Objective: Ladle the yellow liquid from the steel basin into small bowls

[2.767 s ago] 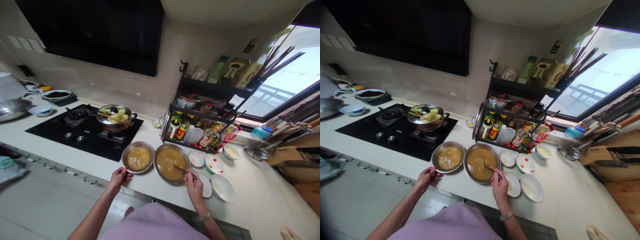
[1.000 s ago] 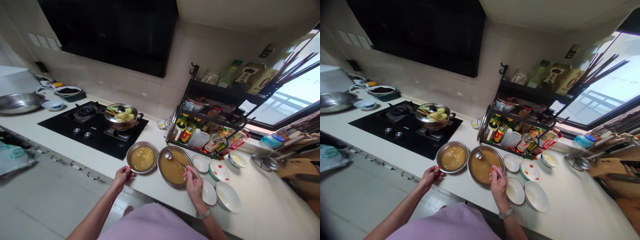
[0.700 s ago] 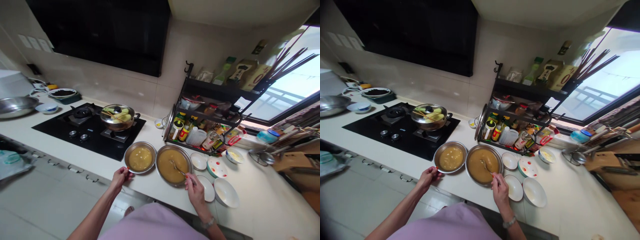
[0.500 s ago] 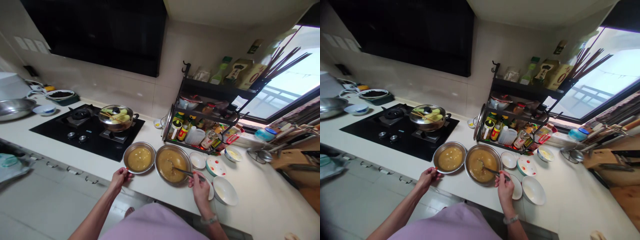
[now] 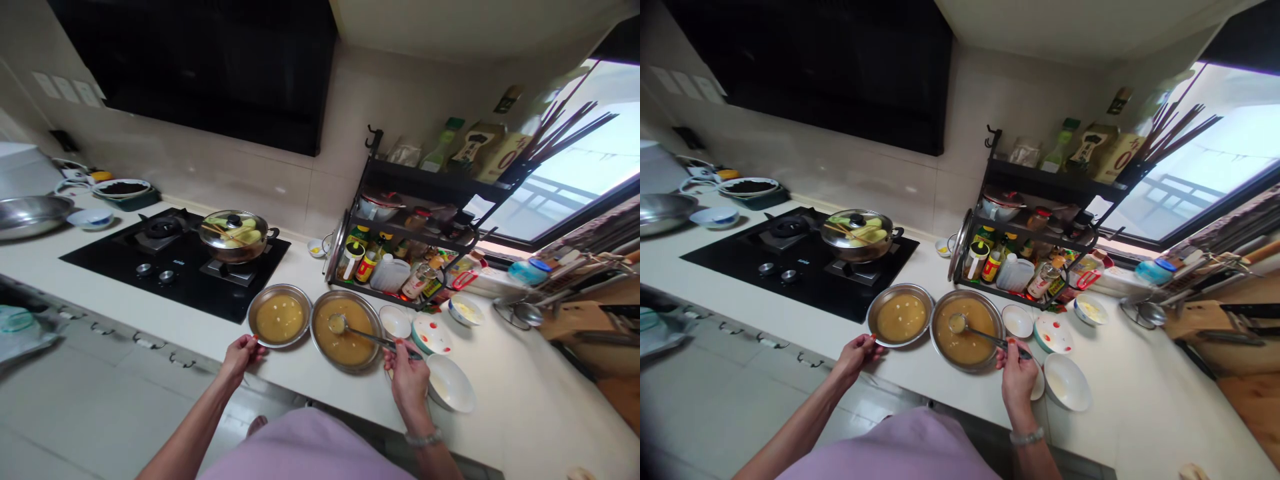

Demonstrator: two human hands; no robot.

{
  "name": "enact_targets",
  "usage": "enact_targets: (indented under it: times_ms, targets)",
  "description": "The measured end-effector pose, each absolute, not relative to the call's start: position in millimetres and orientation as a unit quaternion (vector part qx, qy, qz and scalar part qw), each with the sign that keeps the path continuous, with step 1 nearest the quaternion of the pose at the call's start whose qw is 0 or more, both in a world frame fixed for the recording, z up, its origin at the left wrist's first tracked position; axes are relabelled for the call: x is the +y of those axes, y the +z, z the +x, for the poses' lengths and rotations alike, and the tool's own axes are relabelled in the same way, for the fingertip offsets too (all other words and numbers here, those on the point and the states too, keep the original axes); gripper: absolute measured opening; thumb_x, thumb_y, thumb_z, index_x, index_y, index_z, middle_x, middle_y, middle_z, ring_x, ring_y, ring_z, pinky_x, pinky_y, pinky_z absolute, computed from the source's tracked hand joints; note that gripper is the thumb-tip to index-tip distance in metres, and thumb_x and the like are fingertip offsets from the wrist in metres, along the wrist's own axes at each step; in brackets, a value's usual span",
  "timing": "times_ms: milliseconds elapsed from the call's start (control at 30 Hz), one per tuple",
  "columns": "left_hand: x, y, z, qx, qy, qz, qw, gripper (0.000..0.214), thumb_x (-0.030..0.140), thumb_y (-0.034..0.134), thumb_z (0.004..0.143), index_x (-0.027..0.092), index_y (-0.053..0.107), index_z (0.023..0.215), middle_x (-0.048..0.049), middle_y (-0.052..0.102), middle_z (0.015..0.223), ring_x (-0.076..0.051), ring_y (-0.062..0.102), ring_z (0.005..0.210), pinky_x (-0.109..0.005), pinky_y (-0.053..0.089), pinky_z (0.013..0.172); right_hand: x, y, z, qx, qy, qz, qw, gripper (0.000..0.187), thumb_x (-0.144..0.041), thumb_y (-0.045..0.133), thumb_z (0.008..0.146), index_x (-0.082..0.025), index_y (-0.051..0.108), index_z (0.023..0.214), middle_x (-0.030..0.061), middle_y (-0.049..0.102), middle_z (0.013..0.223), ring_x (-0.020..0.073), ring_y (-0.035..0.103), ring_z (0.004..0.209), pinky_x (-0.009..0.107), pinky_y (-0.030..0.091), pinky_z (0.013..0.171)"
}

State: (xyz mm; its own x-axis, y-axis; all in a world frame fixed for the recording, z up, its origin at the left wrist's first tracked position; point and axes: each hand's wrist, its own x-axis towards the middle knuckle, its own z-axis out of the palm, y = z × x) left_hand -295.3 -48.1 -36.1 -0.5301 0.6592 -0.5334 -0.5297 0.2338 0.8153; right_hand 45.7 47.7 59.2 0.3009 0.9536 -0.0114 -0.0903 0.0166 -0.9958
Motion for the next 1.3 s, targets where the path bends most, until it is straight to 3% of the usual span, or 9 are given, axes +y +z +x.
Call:
enact_targets:
  times_ms: [333,600,900,1100,1300]
  targets:
    - [-48,-38,-295,0.617,0.617,0.052,0.486,0.021,0.022,0.069,0.071,0.017,0.050,0.062,-0.0008,0.063,0.049,-0.011,0.060,0.045,-0.020,0.048,0.045,52,72,20,-0.407,0.458,-0.527,0.589,0.041,-0.052,0.071,0.071,-0.018,0.059,0.089,0.0008,0.063,0.053,0.0167,0.055,0.042,0.027,0.043,0.037]
    - [-48,-36,-294,0.613,0.620,0.047,0.487,0.024,0.021,0.071,0.072,0.018,0.049,0.063,0.0021,0.060,0.048,-0.011,0.061,0.045,-0.019,0.049,0.045,52,74,-25,-0.493,0.472,-0.456,0.571,0.040,-0.053,0.067,0.077,-0.016,0.060,0.090,-0.0020,0.061,0.054,0.0121,0.054,0.040,0.022,0.045,0.038]
    - [-47,-38,-294,0.610,0.625,0.041,0.485,0.019,0.020,0.069,0.073,0.017,0.051,0.066,0.0013,0.062,0.050,-0.010,0.059,0.044,-0.019,0.048,0.044,38,61,-36,-0.723,0.366,-0.279,0.515,0.018,-0.025,0.052,0.093,-0.021,0.068,0.100,0.0040,0.063,0.083,0.0105,0.059,0.056,0.023,0.052,0.048]
    - [-49,-35,-294,0.611,0.620,0.049,0.489,0.020,0.021,0.069,0.072,0.017,0.051,0.063,0.0009,0.062,0.049,-0.011,0.060,0.045,-0.020,0.048,0.045,50,56,-7,-0.693,0.320,-0.355,0.540,0.020,-0.026,0.048,0.094,-0.020,0.064,0.104,0.0011,0.059,0.077,0.0103,0.057,0.055,0.023,0.052,0.050]
    - [-49,-34,-294,0.621,0.615,0.043,0.485,0.021,0.022,0.070,0.071,0.018,0.050,0.063,0.0014,0.062,0.049,-0.011,0.060,0.045,-0.020,0.048,0.046,53,39,31,-0.705,0.290,-0.424,0.490,0.025,-0.036,0.050,0.090,-0.018,0.067,0.096,0.0034,0.062,0.075,0.0125,0.058,0.053,0.024,0.050,0.046]
